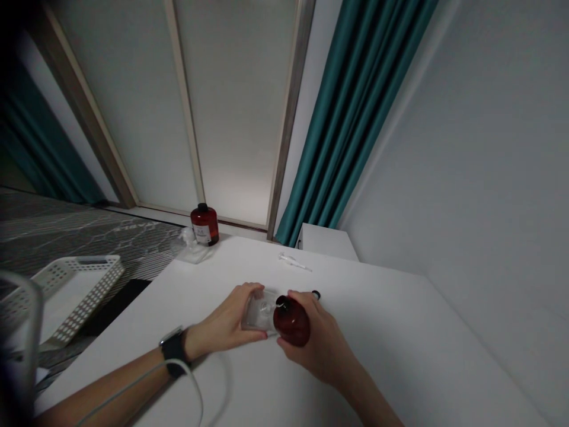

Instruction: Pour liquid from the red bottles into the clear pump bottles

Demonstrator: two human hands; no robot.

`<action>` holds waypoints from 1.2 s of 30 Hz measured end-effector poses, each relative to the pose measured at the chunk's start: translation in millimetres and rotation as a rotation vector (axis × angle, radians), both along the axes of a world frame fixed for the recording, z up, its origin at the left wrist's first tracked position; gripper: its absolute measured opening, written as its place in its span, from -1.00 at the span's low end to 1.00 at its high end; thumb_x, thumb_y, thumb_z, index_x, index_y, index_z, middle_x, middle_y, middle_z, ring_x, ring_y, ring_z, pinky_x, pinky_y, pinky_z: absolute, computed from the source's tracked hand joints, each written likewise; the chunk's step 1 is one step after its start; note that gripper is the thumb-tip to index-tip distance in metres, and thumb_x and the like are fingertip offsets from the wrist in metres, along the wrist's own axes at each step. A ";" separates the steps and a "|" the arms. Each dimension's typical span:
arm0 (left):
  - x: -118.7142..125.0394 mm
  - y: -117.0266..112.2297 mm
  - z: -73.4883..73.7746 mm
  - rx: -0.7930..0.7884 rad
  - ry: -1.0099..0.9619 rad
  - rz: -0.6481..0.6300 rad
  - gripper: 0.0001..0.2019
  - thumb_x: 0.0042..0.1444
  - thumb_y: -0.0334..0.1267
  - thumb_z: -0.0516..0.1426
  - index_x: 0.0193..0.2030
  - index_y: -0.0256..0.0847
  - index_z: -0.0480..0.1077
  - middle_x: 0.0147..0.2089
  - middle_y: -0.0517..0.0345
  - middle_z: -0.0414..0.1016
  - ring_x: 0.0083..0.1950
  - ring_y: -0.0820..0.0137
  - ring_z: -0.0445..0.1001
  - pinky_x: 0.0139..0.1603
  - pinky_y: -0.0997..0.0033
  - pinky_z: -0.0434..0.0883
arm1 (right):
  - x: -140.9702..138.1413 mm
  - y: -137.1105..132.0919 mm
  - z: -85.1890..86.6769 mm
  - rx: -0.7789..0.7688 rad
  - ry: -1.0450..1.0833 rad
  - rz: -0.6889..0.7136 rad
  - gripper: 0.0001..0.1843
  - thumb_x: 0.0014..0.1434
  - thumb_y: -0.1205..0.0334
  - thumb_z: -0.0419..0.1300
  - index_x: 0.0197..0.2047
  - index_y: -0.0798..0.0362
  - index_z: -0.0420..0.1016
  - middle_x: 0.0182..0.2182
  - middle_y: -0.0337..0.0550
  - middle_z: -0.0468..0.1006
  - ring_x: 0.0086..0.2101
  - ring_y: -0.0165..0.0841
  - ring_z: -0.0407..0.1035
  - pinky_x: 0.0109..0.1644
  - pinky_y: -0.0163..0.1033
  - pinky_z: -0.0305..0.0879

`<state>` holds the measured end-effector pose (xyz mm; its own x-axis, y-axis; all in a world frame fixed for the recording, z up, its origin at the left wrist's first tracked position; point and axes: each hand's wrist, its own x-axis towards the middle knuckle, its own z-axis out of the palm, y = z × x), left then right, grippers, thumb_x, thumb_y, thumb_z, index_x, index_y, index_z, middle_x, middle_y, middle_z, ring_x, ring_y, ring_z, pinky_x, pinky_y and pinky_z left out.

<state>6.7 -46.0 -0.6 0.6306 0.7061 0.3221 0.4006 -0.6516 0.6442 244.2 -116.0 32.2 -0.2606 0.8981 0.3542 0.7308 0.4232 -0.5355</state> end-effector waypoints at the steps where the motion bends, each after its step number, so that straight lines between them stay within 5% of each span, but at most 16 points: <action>1: -0.5 -0.4 1.4 0.026 -0.009 -0.017 -0.25 0.03 -0.01 0.33 0.24 -0.23 0.09 0.12 -0.17 0.36 0.09 0.03 0.38 0.13 -0.04 0.36 | 1.8 -0.9 1.9 -0.008 -0.012 0.018 -0.19 -0.07 0.36 0.33 0.24 -0.10 0.17 0.12 0.00 0.46 0.08 -0.13 0.44 0.14 -0.03 0.42; 16: 1.1 -8.5 9.0 0.101 0.049 -0.114 -0.23 0.03 0.07 0.31 0.26 -0.24 0.11 0.13 -0.19 0.39 0.07 0.01 0.40 0.13 -0.06 0.35 | 16.7 -19.6 29.5 -0.303 -0.209 0.104 -0.15 -0.03 0.37 0.33 0.30 -0.24 0.18 0.25 -0.05 0.25 0.10 -0.11 0.41 0.16 0.03 0.37; 36: 2.2 -7.4 9.4 0.107 0.062 -0.154 -0.21 0.02 0.12 0.30 0.27 -0.21 0.11 0.13 -0.18 0.41 0.06 0.01 0.43 0.11 -0.03 0.35 | 13.1 -16.0 43.8 -0.351 -0.240 0.139 -0.23 -0.04 0.34 0.33 0.24 -0.28 0.31 0.12 -0.13 0.40 -0.10 -0.17 0.51 -0.01 -0.08 0.46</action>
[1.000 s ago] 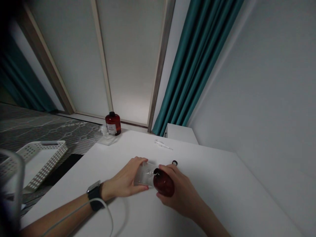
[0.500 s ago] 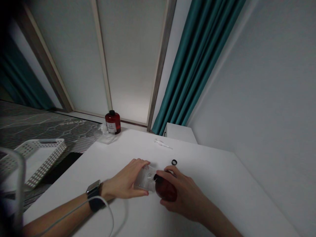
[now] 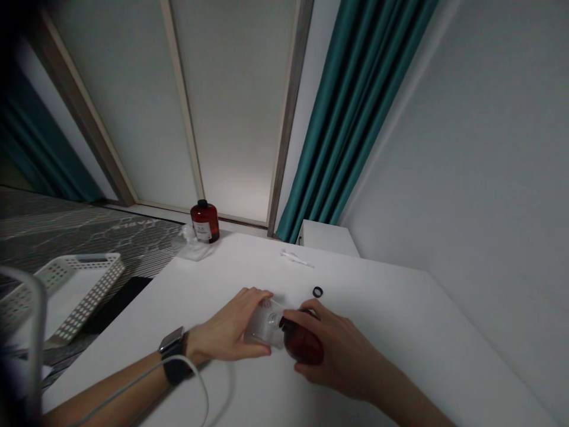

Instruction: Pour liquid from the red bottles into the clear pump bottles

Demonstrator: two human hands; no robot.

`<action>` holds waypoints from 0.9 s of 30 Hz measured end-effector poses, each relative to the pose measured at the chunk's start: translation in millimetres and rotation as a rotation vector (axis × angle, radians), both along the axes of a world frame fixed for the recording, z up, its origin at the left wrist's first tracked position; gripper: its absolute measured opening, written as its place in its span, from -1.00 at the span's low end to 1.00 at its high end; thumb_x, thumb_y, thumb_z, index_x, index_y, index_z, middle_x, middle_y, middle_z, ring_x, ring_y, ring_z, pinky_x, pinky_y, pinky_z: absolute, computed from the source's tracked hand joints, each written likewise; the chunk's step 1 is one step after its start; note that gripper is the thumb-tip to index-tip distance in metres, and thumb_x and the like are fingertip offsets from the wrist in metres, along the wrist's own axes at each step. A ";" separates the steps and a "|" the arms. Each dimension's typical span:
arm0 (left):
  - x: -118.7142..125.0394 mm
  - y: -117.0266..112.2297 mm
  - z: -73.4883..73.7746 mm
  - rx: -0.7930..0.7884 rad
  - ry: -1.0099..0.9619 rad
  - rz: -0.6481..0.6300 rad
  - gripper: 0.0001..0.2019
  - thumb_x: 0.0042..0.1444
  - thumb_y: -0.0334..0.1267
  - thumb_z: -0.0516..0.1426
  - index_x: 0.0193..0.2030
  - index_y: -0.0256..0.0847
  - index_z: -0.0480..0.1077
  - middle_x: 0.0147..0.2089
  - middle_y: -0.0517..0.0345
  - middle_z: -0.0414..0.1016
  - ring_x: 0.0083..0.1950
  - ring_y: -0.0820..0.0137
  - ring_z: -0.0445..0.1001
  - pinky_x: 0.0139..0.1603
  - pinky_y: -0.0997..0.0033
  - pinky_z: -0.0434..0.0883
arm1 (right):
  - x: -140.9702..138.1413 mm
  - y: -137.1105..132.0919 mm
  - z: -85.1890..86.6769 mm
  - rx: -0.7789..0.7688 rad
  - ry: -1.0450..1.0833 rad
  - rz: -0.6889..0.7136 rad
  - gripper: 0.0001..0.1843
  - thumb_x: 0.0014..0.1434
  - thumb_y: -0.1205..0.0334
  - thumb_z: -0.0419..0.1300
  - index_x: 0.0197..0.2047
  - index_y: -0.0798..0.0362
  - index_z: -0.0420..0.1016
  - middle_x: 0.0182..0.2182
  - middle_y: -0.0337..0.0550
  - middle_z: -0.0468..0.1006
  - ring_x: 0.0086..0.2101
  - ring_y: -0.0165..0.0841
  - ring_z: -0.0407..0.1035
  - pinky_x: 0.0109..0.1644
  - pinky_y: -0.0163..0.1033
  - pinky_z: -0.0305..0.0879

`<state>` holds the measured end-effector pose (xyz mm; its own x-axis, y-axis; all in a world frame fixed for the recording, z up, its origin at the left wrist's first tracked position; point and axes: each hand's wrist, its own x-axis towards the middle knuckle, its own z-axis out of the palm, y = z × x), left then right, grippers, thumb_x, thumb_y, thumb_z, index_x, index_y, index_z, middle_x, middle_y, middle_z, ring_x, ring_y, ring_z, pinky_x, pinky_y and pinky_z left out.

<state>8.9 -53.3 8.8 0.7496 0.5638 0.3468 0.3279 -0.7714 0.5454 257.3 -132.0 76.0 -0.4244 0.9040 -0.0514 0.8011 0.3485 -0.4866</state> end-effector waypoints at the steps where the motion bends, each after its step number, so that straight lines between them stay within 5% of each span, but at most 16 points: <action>1: 0.1 0.1 -0.8 0.006 -0.001 0.000 -0.21 0.02 0.12 0.30 0.27 -0.21 0.11 0.13 -0.18 0.41 0.06 0.00 0.43 0.10 -0.04 0.35 | -0.3 0.3 1.3 -0.006 -0.001 0.001 -0.23 -0.03 0.34 0.33 0.24 -0.28 0.31 0.12 -0.13 0.41 -0.10 -0.17 0.51 -0.01 -0.08 0.46; 12: 0.5 0.9 -0.5 0.050 0.055 0.001 -0.23 0.05 0.25 0.21 0.22 -0.27 0.16 0.08 -0.20 0.42 0.00 0.00 0.41 0.07 -0.04 0.33 | 2.0 5.6 12.3 -0.085 0.065 0.042 -0.22 -0.04 0.36 0.36 0.24 -0.23 0.30 0.04 -0.15 0.46 -0.10 -0.20 0.50 0.03 -0.11 0.42; 27: 0.6 -1.6 1.6 0.037 0.059 0.020 -0.26 0.04 0.15 0.27 0.20 -0.26 0.15 0.07 -0.16 0.41 0.00 0.02 0.40 0.04 0.01 0.32 | -1.6 11.6 21.7 -0.074 -0.027 0.055 -0.18 -0.06 0.35 0.38 0.25 -0.29 0.31 0.04 -0.17 0.46 -0.12 -0.19 0.51 -0.02 -0.13 0.43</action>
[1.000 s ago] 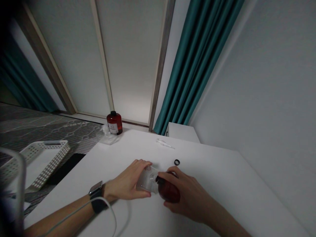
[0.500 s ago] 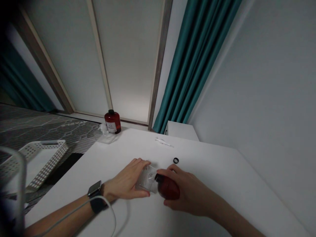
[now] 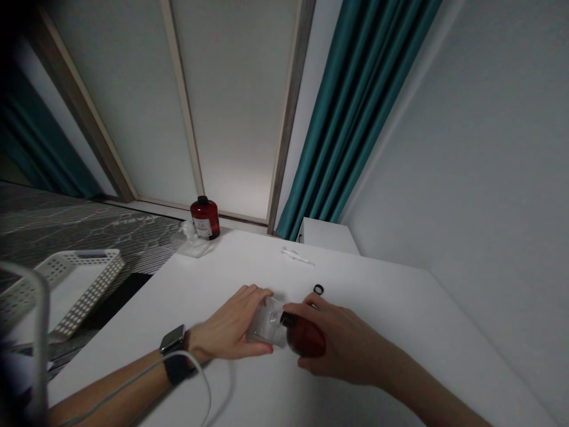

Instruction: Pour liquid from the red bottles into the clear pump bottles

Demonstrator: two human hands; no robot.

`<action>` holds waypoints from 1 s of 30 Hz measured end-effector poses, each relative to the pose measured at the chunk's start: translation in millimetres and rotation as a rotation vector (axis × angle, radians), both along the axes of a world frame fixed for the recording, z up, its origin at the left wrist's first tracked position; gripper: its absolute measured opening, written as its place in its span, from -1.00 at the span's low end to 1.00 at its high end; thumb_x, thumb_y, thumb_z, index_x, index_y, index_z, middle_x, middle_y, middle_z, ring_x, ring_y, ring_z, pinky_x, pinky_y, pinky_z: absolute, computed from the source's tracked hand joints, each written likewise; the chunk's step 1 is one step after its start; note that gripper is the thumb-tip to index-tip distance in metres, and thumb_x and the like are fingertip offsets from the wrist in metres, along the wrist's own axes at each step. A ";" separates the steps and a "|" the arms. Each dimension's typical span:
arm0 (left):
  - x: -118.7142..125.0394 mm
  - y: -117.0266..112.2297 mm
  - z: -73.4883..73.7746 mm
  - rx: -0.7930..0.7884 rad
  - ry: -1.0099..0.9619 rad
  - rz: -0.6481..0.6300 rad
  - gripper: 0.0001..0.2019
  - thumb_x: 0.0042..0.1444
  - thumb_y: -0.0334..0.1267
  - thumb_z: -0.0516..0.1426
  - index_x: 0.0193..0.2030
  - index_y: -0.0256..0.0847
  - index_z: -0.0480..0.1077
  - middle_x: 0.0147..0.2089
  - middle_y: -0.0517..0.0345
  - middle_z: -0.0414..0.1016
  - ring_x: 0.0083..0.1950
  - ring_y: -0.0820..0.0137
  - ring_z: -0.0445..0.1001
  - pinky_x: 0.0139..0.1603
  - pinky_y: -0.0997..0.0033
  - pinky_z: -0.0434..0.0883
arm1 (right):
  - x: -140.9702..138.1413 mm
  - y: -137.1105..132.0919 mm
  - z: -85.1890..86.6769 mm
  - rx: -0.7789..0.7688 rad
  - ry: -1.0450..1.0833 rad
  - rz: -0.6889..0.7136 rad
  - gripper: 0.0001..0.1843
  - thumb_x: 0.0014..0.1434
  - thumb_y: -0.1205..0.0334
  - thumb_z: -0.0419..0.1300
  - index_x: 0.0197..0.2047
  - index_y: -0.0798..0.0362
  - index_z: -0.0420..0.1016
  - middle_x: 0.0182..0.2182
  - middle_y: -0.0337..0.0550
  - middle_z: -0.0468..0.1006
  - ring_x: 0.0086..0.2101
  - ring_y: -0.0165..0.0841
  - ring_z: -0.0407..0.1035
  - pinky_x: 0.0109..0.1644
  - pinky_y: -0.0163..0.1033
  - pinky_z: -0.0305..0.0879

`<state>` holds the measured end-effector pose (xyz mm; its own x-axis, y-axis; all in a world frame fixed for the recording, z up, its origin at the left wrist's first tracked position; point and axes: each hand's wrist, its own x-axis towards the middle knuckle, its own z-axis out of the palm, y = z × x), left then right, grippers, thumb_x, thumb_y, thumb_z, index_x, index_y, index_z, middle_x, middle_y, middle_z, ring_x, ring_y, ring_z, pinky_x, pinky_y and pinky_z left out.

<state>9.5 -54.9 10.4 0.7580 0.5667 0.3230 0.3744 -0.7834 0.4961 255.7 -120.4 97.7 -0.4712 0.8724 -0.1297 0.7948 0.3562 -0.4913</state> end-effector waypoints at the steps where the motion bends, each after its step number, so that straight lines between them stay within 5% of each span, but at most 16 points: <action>1: 0.0 -0.1 0.0 -0.001 0.001 -0.001 -0.26 0.03 0.14 0.28 0.20 -0.27 0.14 0.08 -0.16 0.41 0.01 0.02 0.40 0.04 0.00 0.33 | 0.0 0.2 0.3 0.007 0.003 0.001 -0.18 -0.06 0.35 0.38 0.25 -0.29 0.31 0.04 -0.17 0.46 -0.13 -0.19 0.51 -0.03 -0.14 0.43; 30: -5.8 2.0 14.2 -0.008 0.096 0.040 -0.35 -0.09 0.16 0.34 -0.04 -0.25 0.27 -0.08 -0.02 0.46 -0.07 0.08 0.44 -0.01 0.13 0.30 | -17.1 8.8 23.1 -0.153 -0.132 0.019 -0.22 -0.02 0.24 0.38 0.26 -0.28 0.27 0.03 -0.19 0.40 -0.16 -0.22 0.47 -0.09 -0.18 0.34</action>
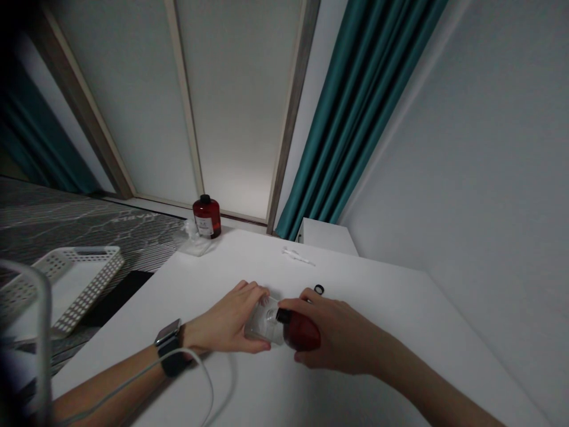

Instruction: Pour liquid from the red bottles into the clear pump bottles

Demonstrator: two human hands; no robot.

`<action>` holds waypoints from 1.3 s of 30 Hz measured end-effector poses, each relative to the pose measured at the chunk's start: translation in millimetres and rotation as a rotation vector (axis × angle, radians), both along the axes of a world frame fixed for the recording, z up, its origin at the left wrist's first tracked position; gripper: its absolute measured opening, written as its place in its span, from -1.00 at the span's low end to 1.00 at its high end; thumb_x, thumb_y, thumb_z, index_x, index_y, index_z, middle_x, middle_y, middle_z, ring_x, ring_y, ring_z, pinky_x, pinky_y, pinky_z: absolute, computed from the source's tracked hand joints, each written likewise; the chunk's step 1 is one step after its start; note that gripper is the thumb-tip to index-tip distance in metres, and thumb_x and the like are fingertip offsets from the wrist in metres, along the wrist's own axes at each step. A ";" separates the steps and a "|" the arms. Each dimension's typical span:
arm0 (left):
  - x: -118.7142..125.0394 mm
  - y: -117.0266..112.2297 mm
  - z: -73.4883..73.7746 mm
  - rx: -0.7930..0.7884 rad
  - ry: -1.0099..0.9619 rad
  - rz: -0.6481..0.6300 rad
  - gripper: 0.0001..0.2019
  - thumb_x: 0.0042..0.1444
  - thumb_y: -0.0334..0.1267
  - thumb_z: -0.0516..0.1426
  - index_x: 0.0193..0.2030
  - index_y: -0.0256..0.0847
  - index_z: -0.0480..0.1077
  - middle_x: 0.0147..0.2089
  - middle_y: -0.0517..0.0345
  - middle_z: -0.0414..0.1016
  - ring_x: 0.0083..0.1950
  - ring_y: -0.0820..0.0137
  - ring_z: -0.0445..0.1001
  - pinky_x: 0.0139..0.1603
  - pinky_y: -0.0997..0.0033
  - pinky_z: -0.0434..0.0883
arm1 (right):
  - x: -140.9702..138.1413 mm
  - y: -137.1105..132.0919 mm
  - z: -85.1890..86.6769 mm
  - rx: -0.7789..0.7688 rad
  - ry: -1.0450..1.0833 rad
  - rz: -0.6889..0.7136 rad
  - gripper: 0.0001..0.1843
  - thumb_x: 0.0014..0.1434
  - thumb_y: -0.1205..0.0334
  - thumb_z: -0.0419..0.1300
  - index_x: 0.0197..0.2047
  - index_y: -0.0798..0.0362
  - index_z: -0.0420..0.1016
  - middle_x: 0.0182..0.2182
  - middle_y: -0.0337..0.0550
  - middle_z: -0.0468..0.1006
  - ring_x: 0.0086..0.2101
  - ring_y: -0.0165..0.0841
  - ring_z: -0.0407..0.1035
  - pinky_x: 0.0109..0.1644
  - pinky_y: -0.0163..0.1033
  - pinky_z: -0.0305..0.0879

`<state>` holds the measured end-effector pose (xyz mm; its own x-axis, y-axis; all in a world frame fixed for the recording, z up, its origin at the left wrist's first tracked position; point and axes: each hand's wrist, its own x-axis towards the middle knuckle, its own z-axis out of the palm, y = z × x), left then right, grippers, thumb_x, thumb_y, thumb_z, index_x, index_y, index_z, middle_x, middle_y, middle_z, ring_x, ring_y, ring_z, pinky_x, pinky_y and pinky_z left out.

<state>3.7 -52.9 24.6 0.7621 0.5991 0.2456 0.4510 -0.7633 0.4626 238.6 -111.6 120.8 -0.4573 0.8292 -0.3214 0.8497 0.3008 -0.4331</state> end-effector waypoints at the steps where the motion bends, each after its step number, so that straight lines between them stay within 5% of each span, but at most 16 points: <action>1: -0.1 0.0 0.1 0.003 0.002 -0.004 -0.35 -0.08 0.17 0.34 -0.03 -0.26 0.27 -0.08 -0.02 0.46 -0.06 0.08 0.44 -0.01 0.13 0.29 | -0.5 0.5 0.5 -0.001 -0.004 0.001 -0.22 -0.02 0.24 0.38 0.26 -0.28 0.27 0.03 -0.18 0.41 -0.16 -0.22 0.47 -0.10 -0.18 0.34; 39: -7.8 2.1 14.9 0.025 0.071 0.003 -0.38 -0.13 0.22 0.35 -0.13 -0.20 0.30 -0.16 0.03 0.44 -0.10 0.09 0.43 -0.12 0.21 0.32 | -5.9 3.1 4.5 0.009 -0.018 0.049 -0.20 0.00 0.22 0.38 0.29 -0.27 0.24 0.02 -0.15 0.41 -0.21 -0.25 0.47 -0.14 -0.20 0.33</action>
<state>-4.1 -50.8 39.5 0.7762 0.5959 0.2063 0.4842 -0.7728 0.4103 232.7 -108.6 125.4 -0.4918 0.8089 -0.3223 0.8414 0.3463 -0.4149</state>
